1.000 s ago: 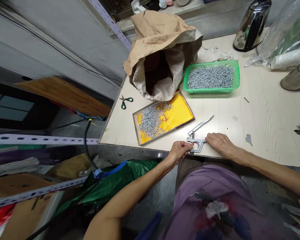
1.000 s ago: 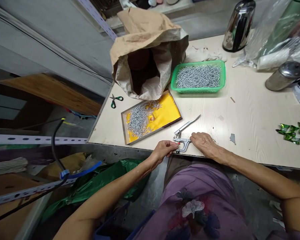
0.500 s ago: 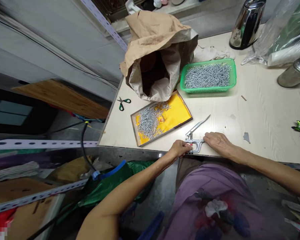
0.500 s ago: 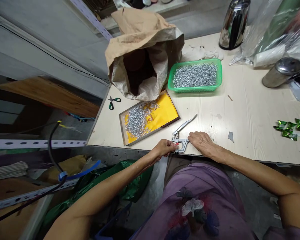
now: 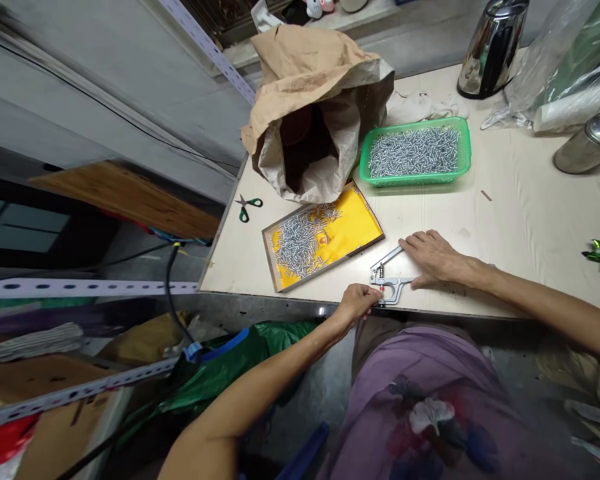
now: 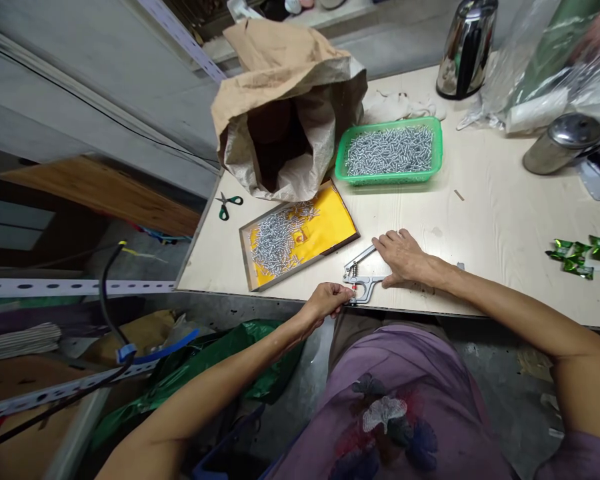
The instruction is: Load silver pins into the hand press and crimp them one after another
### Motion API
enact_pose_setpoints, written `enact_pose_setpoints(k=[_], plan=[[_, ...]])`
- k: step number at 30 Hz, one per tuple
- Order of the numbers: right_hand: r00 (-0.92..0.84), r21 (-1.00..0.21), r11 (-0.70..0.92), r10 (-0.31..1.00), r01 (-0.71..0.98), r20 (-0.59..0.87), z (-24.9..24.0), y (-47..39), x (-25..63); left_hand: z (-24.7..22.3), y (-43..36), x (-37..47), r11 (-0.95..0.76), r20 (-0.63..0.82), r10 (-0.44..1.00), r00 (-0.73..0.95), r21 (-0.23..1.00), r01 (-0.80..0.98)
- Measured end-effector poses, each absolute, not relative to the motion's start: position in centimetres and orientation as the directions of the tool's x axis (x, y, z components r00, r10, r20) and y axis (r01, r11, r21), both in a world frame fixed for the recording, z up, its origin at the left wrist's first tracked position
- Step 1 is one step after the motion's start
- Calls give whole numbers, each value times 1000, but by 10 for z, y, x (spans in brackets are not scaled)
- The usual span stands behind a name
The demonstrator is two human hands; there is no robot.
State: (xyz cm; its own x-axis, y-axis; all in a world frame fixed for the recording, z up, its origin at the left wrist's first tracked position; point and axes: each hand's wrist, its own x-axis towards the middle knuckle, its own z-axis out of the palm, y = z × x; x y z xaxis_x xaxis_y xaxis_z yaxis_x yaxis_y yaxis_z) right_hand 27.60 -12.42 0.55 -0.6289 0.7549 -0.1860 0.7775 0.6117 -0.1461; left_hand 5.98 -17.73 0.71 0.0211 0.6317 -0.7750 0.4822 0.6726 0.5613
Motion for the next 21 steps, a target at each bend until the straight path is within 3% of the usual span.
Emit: enact_pose_setpoints(k=[6,9,11,14,17,21], plan=[[-616,-154,597,773,787,-153,11,-135,274,8,-177,60,675,-778,628,23,559,482],[-626,-149,609,769,779,-127,11,-138,274,10,-180,58,584,-747,664,30,543,604],[-627,-144,612,768,778,-128,12,-140,274,13,-181,58,382,-621,782,51,543,748],[-623,-146,607,772,781,-124,15,-143,272,16,-179,65,-42,-299,930,212,488,872],[-606,-156,587,784,795,-138,19,-146,270,13,-167,80,-366,-131,882,453,416,832],[-585,-201,552,786,810,-200,20,-146,276,5,-148,95,-573,-129,751,648,361,736]])
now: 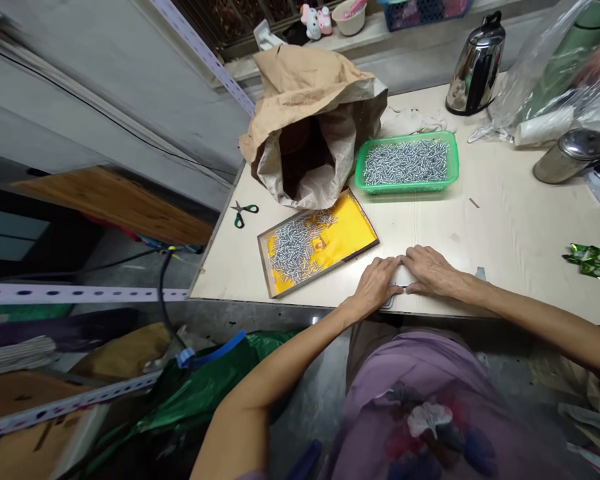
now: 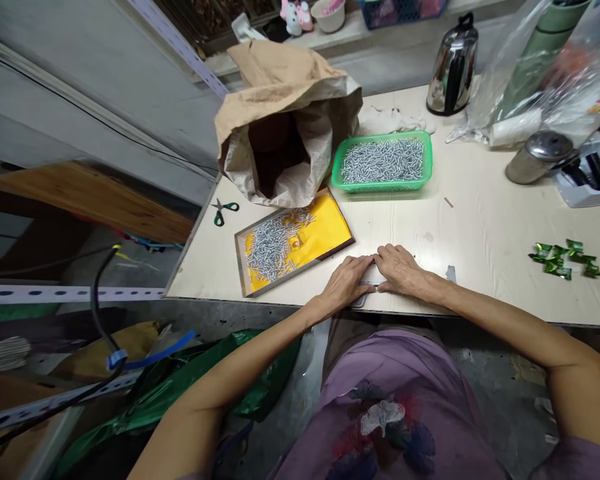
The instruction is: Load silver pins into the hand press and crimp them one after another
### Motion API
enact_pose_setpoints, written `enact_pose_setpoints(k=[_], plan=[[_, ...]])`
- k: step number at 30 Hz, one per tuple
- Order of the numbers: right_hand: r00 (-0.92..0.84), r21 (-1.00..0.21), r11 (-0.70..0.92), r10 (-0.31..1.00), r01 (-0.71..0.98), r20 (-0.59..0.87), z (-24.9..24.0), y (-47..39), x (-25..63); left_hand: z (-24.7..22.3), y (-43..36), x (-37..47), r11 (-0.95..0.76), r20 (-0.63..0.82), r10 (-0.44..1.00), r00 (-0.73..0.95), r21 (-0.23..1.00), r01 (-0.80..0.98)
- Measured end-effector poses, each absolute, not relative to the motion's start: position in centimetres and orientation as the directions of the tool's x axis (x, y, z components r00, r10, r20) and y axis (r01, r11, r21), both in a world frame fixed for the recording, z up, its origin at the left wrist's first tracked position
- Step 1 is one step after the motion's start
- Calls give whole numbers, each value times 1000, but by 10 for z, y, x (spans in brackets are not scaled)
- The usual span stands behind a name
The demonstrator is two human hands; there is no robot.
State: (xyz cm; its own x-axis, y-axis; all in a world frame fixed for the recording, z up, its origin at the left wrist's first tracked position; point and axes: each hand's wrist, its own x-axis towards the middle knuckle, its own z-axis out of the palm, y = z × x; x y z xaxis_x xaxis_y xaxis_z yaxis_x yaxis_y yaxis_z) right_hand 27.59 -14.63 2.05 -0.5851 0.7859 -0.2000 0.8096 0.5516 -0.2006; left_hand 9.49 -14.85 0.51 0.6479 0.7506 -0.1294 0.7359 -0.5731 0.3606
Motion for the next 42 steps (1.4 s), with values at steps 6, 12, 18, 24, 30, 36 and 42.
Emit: enact_pose_setpoints(k=[6,12,18,24,30,36,42], plan=[[-532,-152,509,811,847,-245,23,-146,293,8,-140,104,-612,-229,718,658,243,753],[-551,-127,536,816,835,-174,26,-162,289,10,-136,114,-670,-213,649,731,297,681],[-547,-147,530,829,835,-118,12,-176,290,7,-139,112,-700,-229,606,761,301,648],[-571,-176,550,815,816,-97,3,-181,287,4,-143,113,-660,-231,625,746,353,663],[-577,-176,560,815,809,-61,12,-169,302,-6,-158,112,-643,-88,710,698,323,695],[-599,-152,579,781,801,-176,15,-142,313,-35,-200,112,-694,138,696,704,378,612],[-502,-96,493,856,865,-125,15,-115,299,-44,-221,116,-695,179,688,703,438,569]])
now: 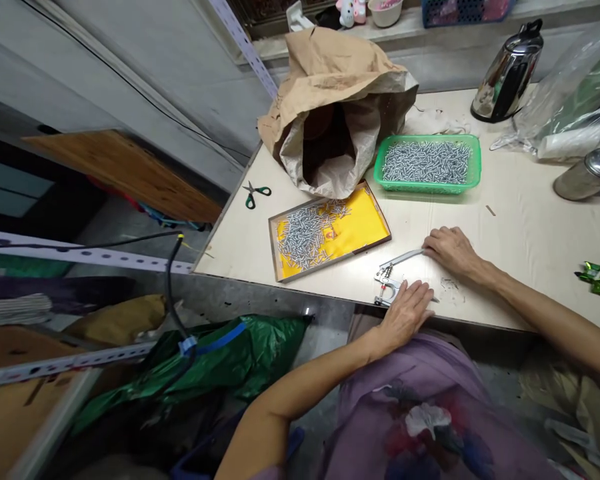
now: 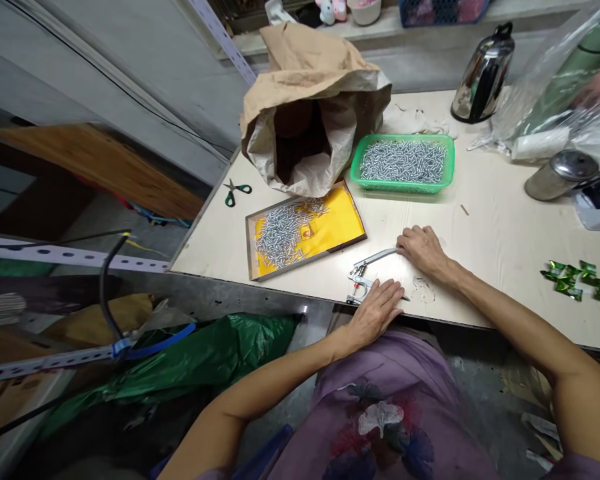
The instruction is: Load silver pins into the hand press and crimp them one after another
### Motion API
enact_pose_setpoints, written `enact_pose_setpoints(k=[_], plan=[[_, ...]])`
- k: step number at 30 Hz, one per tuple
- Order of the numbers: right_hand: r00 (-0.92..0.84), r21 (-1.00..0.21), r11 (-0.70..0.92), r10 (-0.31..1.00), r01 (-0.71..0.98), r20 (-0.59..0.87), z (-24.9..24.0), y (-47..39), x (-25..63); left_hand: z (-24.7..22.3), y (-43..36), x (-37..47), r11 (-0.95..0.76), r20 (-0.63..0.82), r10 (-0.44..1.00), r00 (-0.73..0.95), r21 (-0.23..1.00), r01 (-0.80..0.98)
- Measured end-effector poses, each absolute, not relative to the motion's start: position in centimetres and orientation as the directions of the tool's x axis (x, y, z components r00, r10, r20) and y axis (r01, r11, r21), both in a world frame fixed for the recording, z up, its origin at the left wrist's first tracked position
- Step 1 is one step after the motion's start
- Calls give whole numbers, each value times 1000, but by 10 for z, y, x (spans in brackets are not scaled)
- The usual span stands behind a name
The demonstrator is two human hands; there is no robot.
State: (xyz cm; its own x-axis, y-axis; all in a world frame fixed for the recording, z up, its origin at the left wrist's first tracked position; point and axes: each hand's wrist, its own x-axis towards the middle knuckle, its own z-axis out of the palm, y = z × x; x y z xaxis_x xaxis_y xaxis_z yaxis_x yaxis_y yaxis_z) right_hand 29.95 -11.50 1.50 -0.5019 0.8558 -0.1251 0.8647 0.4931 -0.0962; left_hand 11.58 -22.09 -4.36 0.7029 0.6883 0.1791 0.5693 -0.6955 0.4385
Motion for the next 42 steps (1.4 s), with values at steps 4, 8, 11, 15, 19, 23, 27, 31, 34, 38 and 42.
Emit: enact_pose_setpoints(k=[4,8,11,15,19,23,27,31,34,38,42], plan=[[-594,-113,585,800,803,-87,27,-113,270,-38,-218,118,-674,173,708,684,455,583],[-875,-261,837,477,481,-84,28,-130,229,-35,-225,114,-742,224,627,746,465,483],[-936,-296,890,347,348,-59,13,-137,212,-29,-232,96,-872,432,467,771,367,323],[-939,-485,835,335,260,74,-7,-136,209,-5,-204,46,-784,680,559,475,245,571],[-746,-647,743,526,170,408,6,-126,217,15,-137,-3,-220,399,911,103,258,941],[-360,-558,698,713,450,602,49,-82,240,10,-86,-16,50,59,997,-58,127,991],[-208,-403,490,796,773,568,82,-38,270,-1,-67,-9,64,-90,994,-62,25,998],[-318,-360,465,861,809,397,72,-59,276,2,-63,-9,9,-76,997,-4,72,997],[-553,-451,577,809,681,200,44,-104,272,12,-72,-8,13,-73,997,11,318,948],[-647,-454,563,762,691,-40,19,-156,275,22,-107,6,202,-315,947,61,732,651],[-586,-440,475,796,762,-154,7,-180,279,20,-149,26,455,-554,824,115,770,447]])
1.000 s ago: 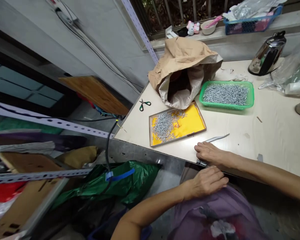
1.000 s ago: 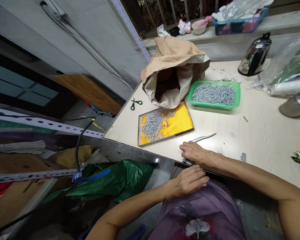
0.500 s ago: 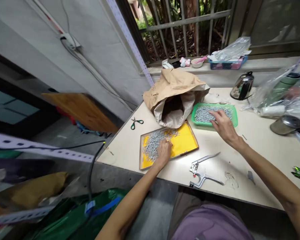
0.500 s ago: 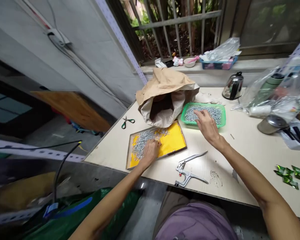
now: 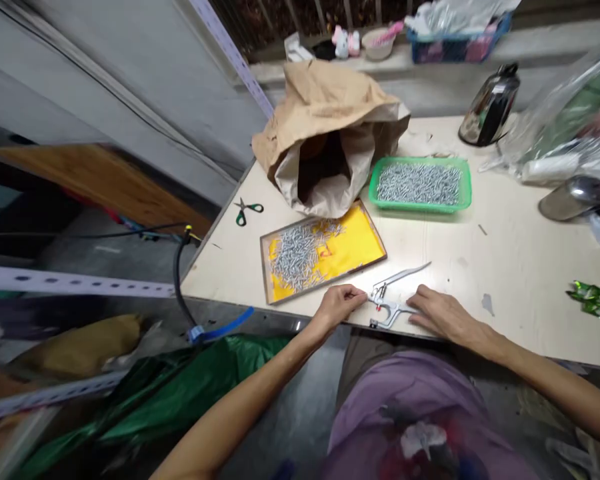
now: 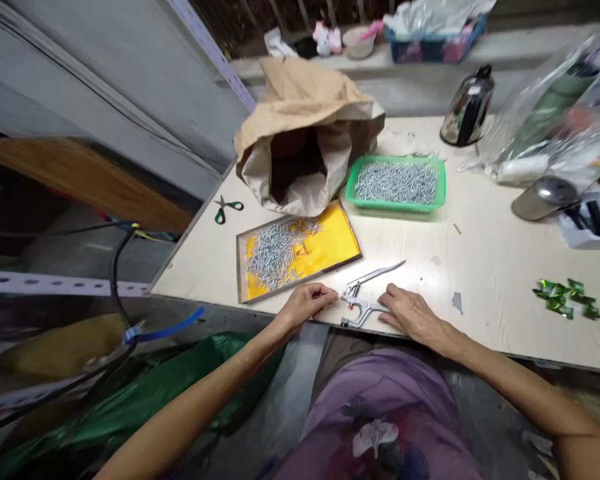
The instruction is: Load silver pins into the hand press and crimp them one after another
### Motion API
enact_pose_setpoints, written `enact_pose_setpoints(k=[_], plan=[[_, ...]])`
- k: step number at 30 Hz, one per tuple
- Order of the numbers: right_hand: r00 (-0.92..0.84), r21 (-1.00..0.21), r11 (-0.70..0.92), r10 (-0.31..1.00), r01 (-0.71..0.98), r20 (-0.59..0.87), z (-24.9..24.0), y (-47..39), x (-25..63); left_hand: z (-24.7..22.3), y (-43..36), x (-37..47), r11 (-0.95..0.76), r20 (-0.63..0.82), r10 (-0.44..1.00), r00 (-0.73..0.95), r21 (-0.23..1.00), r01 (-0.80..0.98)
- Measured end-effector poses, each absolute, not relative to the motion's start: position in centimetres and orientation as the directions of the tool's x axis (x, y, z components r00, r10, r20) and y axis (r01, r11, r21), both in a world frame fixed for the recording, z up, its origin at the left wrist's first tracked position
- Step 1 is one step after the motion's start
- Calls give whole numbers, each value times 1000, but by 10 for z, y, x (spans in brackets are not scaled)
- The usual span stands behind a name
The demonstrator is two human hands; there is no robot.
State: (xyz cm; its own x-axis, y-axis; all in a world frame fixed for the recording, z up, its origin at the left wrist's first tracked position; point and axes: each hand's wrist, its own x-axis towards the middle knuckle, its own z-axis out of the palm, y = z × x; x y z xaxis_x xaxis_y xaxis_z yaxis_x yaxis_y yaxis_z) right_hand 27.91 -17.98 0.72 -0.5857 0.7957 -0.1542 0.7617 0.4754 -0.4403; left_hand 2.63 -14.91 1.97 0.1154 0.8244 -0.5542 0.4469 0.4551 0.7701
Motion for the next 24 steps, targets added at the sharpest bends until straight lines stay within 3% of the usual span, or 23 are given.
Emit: enact_pose_setpoints(k=[4,11,20,24], plan=[[-528,-456,406,831,792,-177,-4,-190,275,14,-170,38,537,-640,762,98,709,456],[-526,-426,424,837,799,-153,-7,-194,273,10,-173,44,481,-622,778,86,679,555],[-550,-383,463,820,800,-158,-2,-196,272,8,-163,44,478,-720,680,138,579,660],[-578,-308,536,814,786,-57,-2,-179,283,8,-161,44,468,-722,676,151,578,668]])
